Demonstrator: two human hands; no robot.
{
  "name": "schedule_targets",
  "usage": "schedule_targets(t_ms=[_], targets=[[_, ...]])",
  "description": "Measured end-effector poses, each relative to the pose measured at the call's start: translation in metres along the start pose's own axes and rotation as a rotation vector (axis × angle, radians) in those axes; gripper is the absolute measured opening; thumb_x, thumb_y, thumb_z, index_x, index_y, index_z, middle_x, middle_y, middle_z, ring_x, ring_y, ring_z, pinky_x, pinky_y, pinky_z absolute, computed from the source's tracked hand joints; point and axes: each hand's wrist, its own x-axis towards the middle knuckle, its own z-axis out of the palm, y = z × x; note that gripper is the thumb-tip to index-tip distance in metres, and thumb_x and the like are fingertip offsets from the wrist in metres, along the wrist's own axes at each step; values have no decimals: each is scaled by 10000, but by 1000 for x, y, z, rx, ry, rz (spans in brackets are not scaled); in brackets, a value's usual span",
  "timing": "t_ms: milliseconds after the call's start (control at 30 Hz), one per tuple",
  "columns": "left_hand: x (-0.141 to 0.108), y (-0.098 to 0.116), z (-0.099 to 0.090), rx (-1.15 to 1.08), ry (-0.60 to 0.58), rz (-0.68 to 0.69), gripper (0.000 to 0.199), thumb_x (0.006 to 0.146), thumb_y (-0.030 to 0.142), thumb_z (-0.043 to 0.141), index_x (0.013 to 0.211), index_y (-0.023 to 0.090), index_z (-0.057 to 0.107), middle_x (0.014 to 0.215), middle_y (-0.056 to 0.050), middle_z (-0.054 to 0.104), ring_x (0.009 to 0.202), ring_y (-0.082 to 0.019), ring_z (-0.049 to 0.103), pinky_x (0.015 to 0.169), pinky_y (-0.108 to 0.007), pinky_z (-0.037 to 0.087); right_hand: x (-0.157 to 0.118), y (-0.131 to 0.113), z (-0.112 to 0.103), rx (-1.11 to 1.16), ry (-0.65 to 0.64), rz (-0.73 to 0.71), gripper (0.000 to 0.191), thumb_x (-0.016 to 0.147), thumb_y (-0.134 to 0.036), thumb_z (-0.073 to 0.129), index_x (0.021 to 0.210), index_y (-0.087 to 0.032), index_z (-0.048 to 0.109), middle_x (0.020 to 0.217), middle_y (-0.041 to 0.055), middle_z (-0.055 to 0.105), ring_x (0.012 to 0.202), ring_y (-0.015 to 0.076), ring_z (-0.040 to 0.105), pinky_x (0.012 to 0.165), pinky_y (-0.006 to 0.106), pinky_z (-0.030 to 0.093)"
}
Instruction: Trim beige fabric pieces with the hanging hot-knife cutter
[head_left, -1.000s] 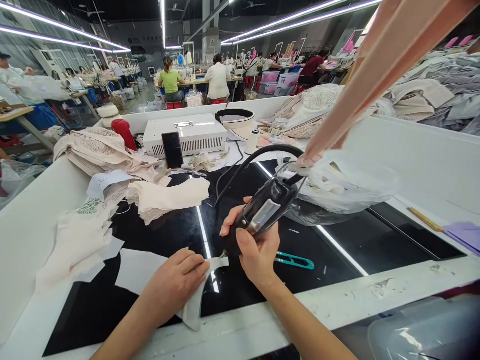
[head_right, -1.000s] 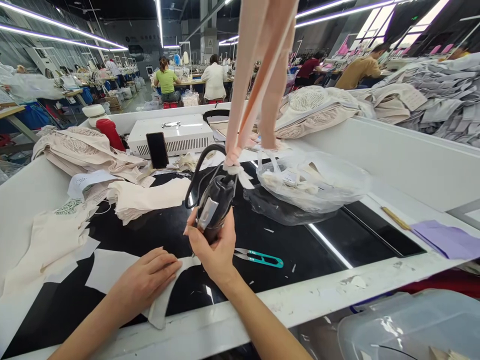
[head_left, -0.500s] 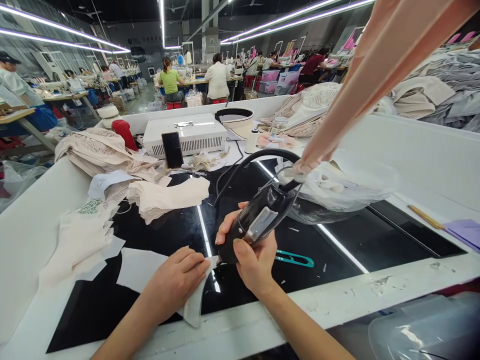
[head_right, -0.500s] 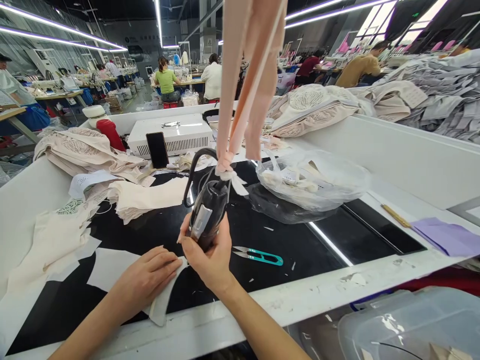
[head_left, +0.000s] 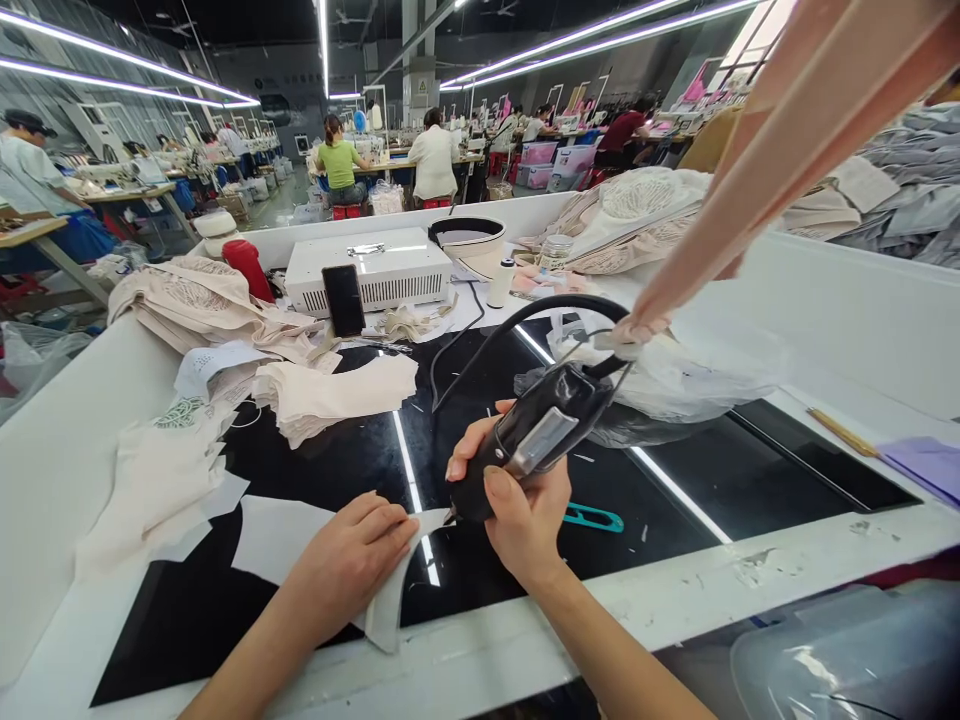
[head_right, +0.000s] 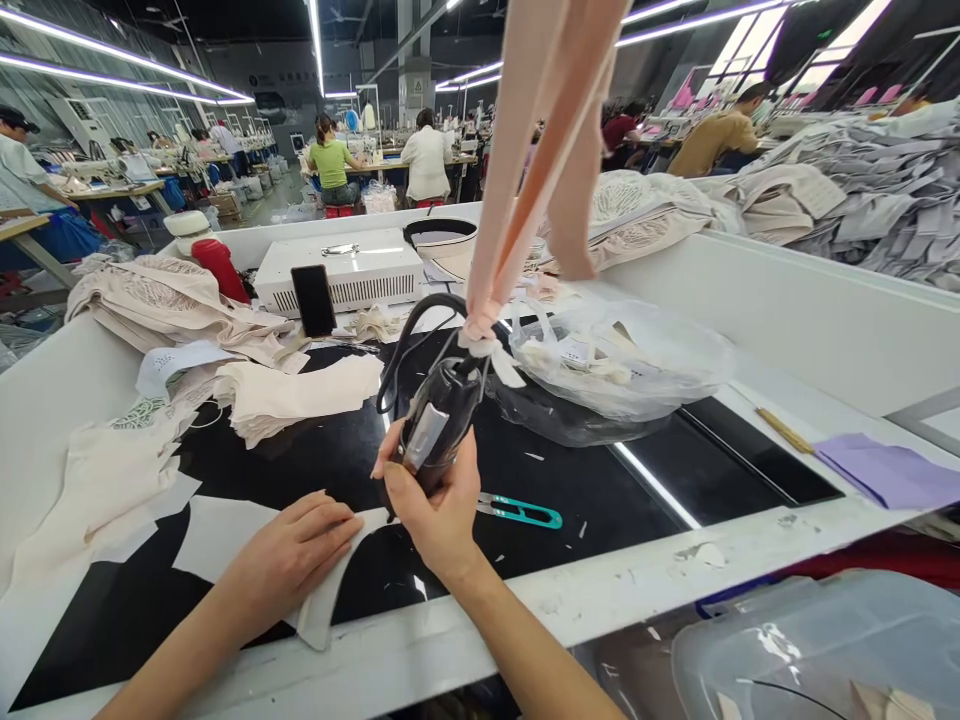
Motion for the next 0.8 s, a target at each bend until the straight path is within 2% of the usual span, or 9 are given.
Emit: schedule_targets(t_ms=[267,333,500,633,800], targets=[[-1,1,-2,-5,-9,-14,233,1066,146,422,1212,144,604,1027,-75,698,951,-190,688,1008,-471,585,1,0,4,-63,11,9,289,901,-346,731,1117,-267,557,813,-30,668,594,119,618,565,262,525],[-6,3,0,6,3,-35,249,1060,128,425,1251,134,584,1079,-93,697,1006,-202,686,1012,-464,584,0,-2,5,-67,8,10,282,899,-346,733,1105,-268,557,806,-33,668,590,117,616,563,260,526],[-25,14,6,21,-54,-225,392,1034,85,424,1414,149,488,1279,-136,634,1193,-247,642,981,-419,607,-5,-10,7,-69,-2,8,300,893,-330,745,1134,-281,572,823,-34,673,600,105,616,561,241,540],[-28,26,5,4,-74,-367,389,1036,85,387,1410,138,479,1235,-135,637,1125,-236,672,953,-416,620,-12,-17,8,-105,-2,2,332,895,-334,738,1170,-271,563,831,-15,678,614,126,635,562,264,566],[-23,30,-1,-43,-63,-358,345,1010,53,391,1303,145,547,1138,-106,653,1026,-218,690,905,-394,634,-16,-21,8,-140,14,-6,341,885,-357,741,1145,-259,543,807,-4,676,578,141,629,524,277,565]])
